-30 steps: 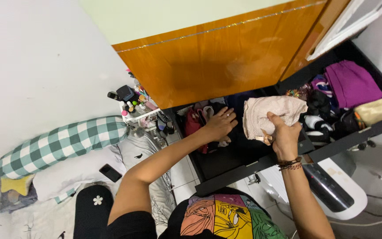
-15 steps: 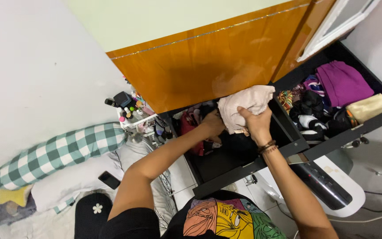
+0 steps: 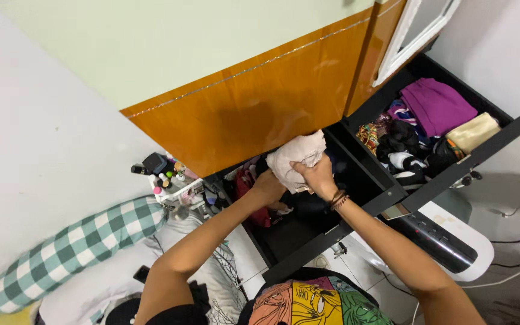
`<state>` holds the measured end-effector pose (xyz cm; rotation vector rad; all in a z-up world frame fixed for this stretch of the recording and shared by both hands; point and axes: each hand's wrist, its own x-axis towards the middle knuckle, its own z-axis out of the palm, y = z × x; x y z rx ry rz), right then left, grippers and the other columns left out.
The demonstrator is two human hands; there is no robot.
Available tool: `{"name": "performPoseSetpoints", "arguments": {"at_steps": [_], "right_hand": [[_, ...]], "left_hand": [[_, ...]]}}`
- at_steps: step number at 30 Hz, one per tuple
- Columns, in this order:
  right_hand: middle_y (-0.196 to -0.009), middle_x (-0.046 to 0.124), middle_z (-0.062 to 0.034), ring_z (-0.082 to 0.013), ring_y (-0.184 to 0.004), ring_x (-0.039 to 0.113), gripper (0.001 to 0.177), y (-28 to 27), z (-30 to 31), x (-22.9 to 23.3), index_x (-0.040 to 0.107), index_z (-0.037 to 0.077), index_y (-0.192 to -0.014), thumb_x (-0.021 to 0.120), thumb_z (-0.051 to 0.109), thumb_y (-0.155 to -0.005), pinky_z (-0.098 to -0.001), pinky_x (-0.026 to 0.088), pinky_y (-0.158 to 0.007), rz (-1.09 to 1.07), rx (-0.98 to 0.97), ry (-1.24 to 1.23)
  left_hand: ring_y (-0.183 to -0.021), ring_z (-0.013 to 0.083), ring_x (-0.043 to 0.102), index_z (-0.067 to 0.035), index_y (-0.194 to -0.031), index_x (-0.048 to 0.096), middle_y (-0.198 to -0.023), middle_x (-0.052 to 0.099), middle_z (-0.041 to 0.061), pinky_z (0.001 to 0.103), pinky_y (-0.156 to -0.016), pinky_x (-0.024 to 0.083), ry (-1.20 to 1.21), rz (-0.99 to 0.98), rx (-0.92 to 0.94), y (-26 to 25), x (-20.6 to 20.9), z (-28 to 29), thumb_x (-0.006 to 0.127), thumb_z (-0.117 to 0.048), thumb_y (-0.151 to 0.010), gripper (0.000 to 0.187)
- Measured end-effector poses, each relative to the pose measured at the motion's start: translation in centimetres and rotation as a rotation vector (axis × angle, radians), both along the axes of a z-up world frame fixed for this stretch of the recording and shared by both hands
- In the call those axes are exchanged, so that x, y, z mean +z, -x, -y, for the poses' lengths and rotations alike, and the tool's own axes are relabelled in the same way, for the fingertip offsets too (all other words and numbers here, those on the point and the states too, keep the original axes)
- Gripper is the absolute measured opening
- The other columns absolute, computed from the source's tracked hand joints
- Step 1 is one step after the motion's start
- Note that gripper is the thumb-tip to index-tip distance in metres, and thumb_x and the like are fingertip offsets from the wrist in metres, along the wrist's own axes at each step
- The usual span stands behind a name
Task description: The person folds various garments, including shirts and pants, on a bed and places them into a drawer. The person handles items one at a time, folding them neatly before stacking them in the drawer.
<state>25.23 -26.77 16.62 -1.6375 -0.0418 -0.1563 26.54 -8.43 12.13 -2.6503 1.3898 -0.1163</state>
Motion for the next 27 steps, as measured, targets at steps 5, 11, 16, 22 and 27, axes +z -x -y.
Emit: {"name": "performPoseSetpoints", "arguments": {"at_steps": [5, 11, 16, 22, 27], "right_hand": [[-0.093, 0.075, -0.0262, -0.0364, -0.086, 0.076, 0.062, -1.4, 2.5, -1.4, 0.057, -0.003, -0.129, 0.084, 0.023, -0.079, -0.0423, 0.06, -0.08, -0.088, 0.007, 0.523], [-0.082, 0.072, -0.0283, -0.0453, -0.076, 0.072, 0.064, -2.0, 1.1, -1.9, 0.05, -0.003, -0.131, 0.079, 0.029, -0.083, -0.0512, 0.059, -0.07, -0.017, -0.023, 0.93], [-0.082, 0.072, -0.0246, -0.0418, -0.073, 0.073, 0.046, -2.0, -1.2, -2.3, 0.052, -0.001, -0.116, 0.075, 0.026, -0.087, -0.0496, 0.061, -0.064, -0.073, 0.055, 0.944], [-0.088, 0.07, -0.0288, -0.0484, -0.076, 0.071, 0.044, -0.4, -2.9, -4.6, 0.047, -0.003, -0.115, 0.073, 0.01, -0.082, -0.054, 0.058, -0.066, 0.09, 0.092, 0.956], [-0.087, 0.07, -0.0308, -0.0484, -0.086, 0.071, 0.032, -3.3, -2.9, -7.7, 0.045, -0.003, -0.114, 0.064, 0.002, -0.088, -0.0547, 0.058, -0.074, -0.055, 0.149, 1.01]], "left_hand": [[-0.134, 0.0307, 0.053, -0.016, -0.129, 0.071, -0.132, 0.065, 0.014, 0.048, -0.124, 0.023, -0.202, -0.234, 0.094, 0.7, -0.3, -0.3, 0.085, -0.058, -0.068, 0.075], [-0.135, 0.033, 0.05, -0.015, -0.116, 0.077, -0.129, 0.065, 0.016, 0.049, -0.121, 0.021, -0.21, -0.198, 0.083, 1.3, 0.4, -0.8, 0.087, -0.057, -0.067, 0.065], [-0.128, 0.0303, 0.054, -0.014, -0.114, 0.077, -0.124, 0.067, 0.014, 0.048, -0.12, 0.026, -0.157, -0.22, 0.114, 1.2, -0.1, -0.6, 0.089, -0.054, -0.063, 0.066], [-0.128, 0.0276, 0.059, -0.011, -0.112, 0.079, -0.125, 0.07, 0.013, 0.046, -0.126, 0.028, -0.169, -0.285, 0.147, 0.6, -0.8, -0.5, 0.087, -0.054, -0.067, 0.063], [-0.133, 0.0407, 0.046, -0.011, -0.122, 0.072, -0.132, 0.056, 0.027, 0.053, -0.122, 0.019, 0.093, -0.335, 0.099, 0.8, 0.6, -0.8, 0.092, -0.051, -0.054, 0.082]]}}
